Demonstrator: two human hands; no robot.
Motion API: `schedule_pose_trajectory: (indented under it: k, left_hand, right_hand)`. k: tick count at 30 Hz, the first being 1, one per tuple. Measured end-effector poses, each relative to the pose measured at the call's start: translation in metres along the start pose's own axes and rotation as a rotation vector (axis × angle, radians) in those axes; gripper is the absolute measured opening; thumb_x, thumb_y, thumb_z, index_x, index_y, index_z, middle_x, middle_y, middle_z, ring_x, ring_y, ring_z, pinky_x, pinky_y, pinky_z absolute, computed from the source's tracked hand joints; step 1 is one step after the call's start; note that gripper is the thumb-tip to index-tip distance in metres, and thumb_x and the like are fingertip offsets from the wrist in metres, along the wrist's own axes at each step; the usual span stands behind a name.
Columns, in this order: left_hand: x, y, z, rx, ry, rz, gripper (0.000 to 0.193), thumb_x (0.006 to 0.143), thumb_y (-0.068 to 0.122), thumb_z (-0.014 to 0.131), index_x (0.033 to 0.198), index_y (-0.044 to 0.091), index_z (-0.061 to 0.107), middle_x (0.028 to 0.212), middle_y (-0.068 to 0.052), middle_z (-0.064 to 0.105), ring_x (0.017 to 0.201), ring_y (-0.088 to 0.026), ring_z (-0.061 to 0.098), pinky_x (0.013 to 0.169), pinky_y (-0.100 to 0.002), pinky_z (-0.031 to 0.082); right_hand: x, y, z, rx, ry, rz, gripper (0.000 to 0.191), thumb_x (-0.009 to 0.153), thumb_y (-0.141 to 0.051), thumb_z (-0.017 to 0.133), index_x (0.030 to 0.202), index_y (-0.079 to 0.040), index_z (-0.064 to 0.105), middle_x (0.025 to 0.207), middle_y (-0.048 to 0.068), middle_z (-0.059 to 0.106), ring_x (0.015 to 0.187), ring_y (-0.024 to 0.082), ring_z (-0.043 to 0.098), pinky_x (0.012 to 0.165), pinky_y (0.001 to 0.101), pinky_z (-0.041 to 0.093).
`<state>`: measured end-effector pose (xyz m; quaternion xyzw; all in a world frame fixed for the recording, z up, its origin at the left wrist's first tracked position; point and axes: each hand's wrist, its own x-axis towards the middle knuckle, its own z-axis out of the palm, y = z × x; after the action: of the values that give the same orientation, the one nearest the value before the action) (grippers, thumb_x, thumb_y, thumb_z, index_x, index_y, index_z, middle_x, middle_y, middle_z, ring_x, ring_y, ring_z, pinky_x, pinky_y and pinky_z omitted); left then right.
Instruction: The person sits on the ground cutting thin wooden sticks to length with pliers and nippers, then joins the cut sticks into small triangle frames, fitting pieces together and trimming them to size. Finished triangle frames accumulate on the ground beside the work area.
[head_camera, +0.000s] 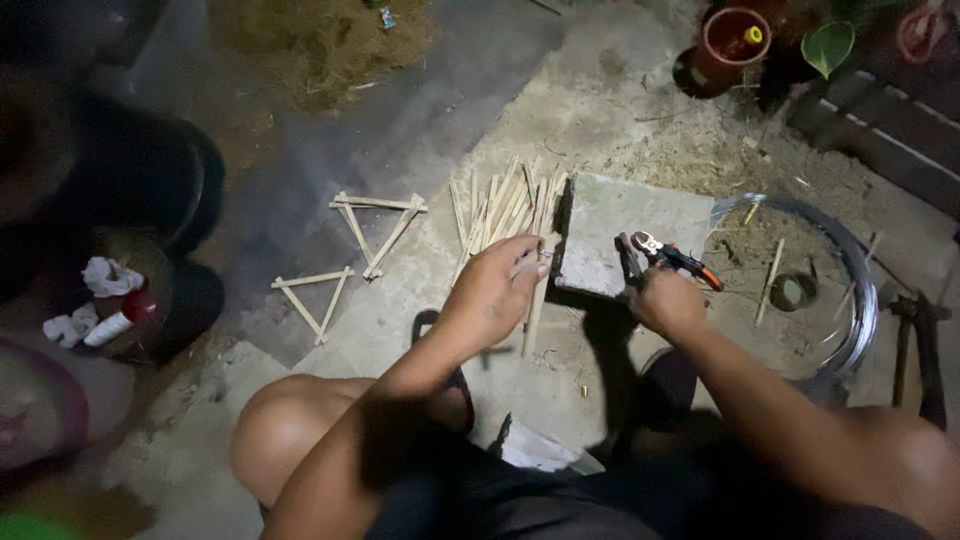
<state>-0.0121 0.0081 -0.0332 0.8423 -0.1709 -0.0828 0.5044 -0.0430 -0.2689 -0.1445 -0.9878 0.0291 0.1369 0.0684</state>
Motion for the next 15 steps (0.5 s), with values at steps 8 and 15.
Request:
schedule_pose_trajectory:
  k: [8,15]
  left_hand:
    - [-0.001,0.03,-0.013,0.112,0.078,0.215,0.03,0.099,0.017,0.063,0.127,0.005,0.064,0.11,-0.017,0.067,0.094,-0.039,0.067,0.08,-0.042,0.055]
    - [-0.003,0.034,-0.014,0.204,0.159,0.291,0.032,0.095,0.013,0.068,0.126,0.008,0.065,0.103,-0.014,0.066,0.087,-0.035,0.068,0.073,-0.042,0.055]
  right_hand:
    - [-0.021,-0.01,-0.071,0.508,0.651,-0.107,0.017,0.091,-0.013,0.068,0.088,0.003,0.067,0.087,0.021,0.065,0.075,0.036,0.065,0.071,0.0424,0.051]
    - [-0.05,-0.007,-0.127,1.247,0.715,-0.486,0.035,0.105,-0.006,0.037,0.136,0.006,0.049,0.138,0.015,0.063,0.109,0.023,0.074,0.089,0.033,0.064]
